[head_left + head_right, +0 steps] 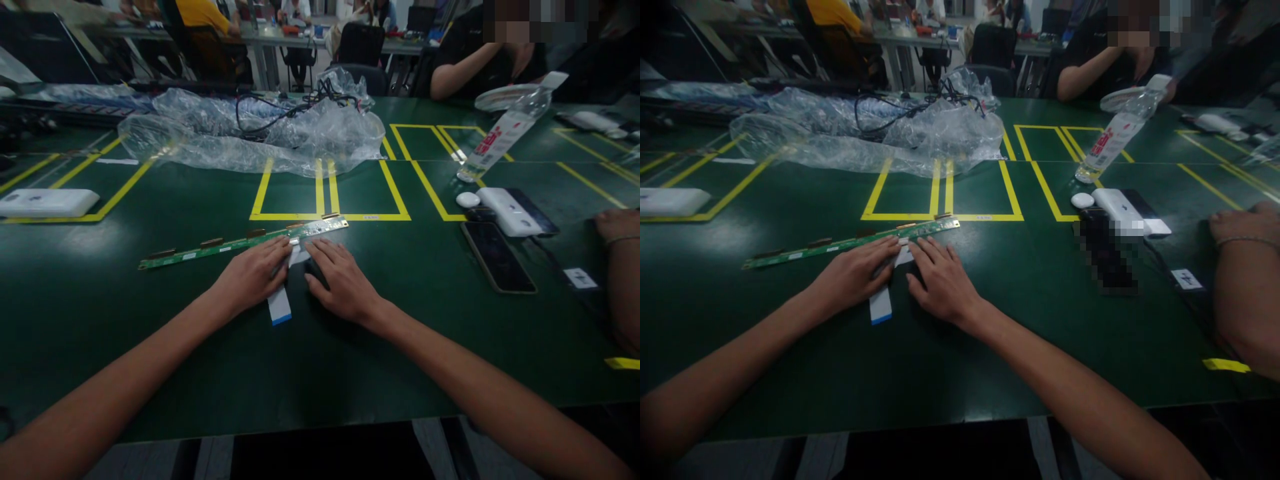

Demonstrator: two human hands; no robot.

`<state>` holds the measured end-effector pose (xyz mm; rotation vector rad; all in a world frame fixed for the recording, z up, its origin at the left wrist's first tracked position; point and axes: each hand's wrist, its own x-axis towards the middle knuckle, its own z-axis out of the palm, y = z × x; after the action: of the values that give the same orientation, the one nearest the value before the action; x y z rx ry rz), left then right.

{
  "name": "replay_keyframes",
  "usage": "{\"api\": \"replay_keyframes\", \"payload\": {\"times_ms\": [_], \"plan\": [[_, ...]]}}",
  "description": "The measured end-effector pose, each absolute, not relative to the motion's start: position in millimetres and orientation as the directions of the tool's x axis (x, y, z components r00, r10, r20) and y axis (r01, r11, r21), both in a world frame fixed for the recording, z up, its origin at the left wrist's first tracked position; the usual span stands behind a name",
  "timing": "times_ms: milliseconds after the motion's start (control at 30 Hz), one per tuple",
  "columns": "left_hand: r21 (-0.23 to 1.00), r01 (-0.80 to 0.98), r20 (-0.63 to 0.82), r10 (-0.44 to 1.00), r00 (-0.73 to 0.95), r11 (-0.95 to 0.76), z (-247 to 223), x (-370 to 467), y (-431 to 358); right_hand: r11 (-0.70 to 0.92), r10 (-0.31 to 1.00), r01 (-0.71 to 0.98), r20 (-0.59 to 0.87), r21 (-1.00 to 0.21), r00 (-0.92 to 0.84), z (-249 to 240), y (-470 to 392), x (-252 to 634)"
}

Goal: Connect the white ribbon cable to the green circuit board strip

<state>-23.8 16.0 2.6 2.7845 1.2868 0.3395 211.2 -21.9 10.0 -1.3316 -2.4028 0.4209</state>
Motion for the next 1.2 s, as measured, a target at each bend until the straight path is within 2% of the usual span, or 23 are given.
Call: {"api": "replay_keyframes", "payload": {"times_ms": [67,167,233,300,433,600,800,867,1033,1200], "plan": [[0.118,0.836,0.141,0.842,0.520,-0.536,5.8,-42.5,35.3,0.530,0.846,0.724,0.219,-0.442,-0.486,12.5,-22.5,216.2],[0.079,0.972,0.032,0.975,0.221,-0.223,16.4,-89.8,66.8,0.573,0.819,0.695,0.277,-0.435,-0.502,14.1,-23.0,221.9],[0.037,0.999,-0.018,1.000,0.016,-0.015,23.8,-128.4,82.9,0.585,0.810,0.689,0.284,-0.427,-0.512,13.6,-23.2,223.9],[0.001,0.992,-0.029,0.992,-0.124,0.124,28.3,-166.8,93.1,0.592,0.805,0.684,0.270,-0.425,-0.529,12.5,-23.3,225.3],[-0.082,0.959,-0.026,0.961,-0.275,0.272,23.1,-230.9,105.0,0.599,0.797,0.677,0.235,-0.428,-0.556,11.9,-23.1,229.0],[-0.188,0.926,0.019,0.943,-0.331,0.328,5.0,-271.5,120.9,0.594,0.800,0.686,0.216,-0.420,-0.560,13.7,-22.4,233.3],[-0.149,0.943,-0.055,0.950,-0.307,0.296,8.0,-269.6,125.1,0.598,0.797,0.693,0.201,-0.404,-0.570,11.1,-22.0,234.0],[-0.133,0.965,-0.055,0.970,-0.236,0.227,11.1,-257.3,122.5,0.595,0.798,0.695,0.194,-0.404,-0.571,11.2,-22.0,234.3],[-0.008,0.972,-0.011,0.972,0.236,-0.236,9.5,-169.4,102.4,0.587,0.804,0.705,0.188,-0.398,-0.564,13.2,-21.7,234.0],[0.066,0.745,0.080,0.748,0.659,-0.663,3.5,-50.7,54.9,0.580,0.811,0.739,0.161,-0.342,-0.562,9.9,-21.9,230.8]]}}
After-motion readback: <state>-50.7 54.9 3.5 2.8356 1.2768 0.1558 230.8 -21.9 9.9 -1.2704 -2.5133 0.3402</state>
